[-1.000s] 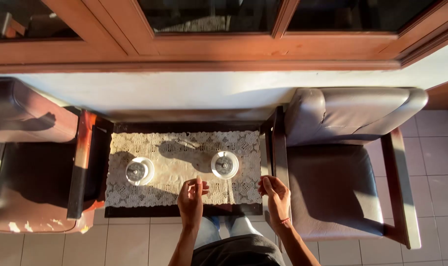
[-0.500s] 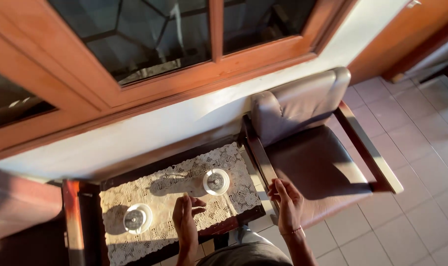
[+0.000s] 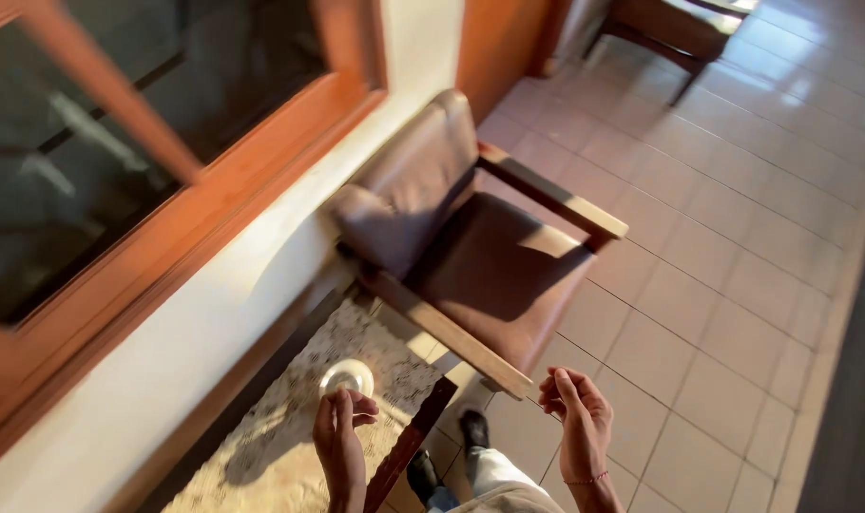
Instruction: The person carries a tray with a kettle and cups to a small table and sets it down. They then walk to a ledge, pick up a teapot, and place it on the table. They repeat this with a second teapot. Finally, they pick up a plate of fruit and place it on the table between the teapots.
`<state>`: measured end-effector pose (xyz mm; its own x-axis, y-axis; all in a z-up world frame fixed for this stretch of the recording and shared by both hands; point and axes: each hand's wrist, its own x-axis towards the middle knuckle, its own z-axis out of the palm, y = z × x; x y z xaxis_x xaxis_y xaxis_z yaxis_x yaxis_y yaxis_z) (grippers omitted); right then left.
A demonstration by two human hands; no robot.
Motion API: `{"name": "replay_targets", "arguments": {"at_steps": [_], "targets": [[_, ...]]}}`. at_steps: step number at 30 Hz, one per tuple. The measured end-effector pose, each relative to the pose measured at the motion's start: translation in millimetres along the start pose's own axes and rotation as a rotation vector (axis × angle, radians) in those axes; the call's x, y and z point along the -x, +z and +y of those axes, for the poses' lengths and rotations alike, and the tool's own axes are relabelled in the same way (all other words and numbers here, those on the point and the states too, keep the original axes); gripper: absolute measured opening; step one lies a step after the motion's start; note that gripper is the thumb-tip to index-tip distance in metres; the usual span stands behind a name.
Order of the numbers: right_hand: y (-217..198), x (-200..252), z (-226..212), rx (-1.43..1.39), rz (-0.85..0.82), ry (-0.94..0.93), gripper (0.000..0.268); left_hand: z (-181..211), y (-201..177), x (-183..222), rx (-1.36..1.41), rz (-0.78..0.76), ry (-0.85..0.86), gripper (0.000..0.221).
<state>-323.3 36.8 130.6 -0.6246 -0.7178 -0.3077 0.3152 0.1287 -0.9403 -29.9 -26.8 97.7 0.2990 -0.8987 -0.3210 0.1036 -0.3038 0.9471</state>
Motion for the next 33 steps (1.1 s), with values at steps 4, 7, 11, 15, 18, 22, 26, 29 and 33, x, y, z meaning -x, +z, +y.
{"name": "replay_targets", "arguments": {"at_steps": [4, 7, 11, 15, 18, 22, 26, 29, 33], "targets": [[-53, 1, -17, -0.074, 0.184, -0.029, 0.025, 16, 60, 4, -0.047, -0.177, 0.056, 0.039], [-97, -1, -25, -0.132, 0.336, -0.055, 0.026, 11, 114, 9, -0.087, -0.328, 0.026, 0.038], [-166, -4, -36, -0.195, 0.518, -0.052, 0.025, -9, 197, 31, -0.095, -0.506, 0.061, 0.038], [-242, -13, -38, -0.245, 0.634, -0.046, 0.026, -24, 290, 73, -0.057, -0.693, 0.061, 0.036], [-299, -18, -41, -0.259, 0.685, -0.059, 0.026, -29, 356, 124, -0.088, -0.781, 0.03, 0.038], [-359, -21, -65, -0.28, 0.809, -0.097, 0.025, -52, 427, 182, -0.053, -0.955, -0.027, 0.037], [-411, -29, -72, -0.336, 0.952, -0.114, 0.024, -67, 484, 225, -0.124, -1.15, -0.032, 0.038], [-439, -33, -64, -0.385, 1.067, -0.07, 0.024, -87, 514, 241, -0.175, -1.22, -0.092, 0.038], [-483, -52, -42, -0.442, 1.139, -0.027, 0.024, -129, 569, 244, -0.237, -1.24, -0.156, 0.036]]}}
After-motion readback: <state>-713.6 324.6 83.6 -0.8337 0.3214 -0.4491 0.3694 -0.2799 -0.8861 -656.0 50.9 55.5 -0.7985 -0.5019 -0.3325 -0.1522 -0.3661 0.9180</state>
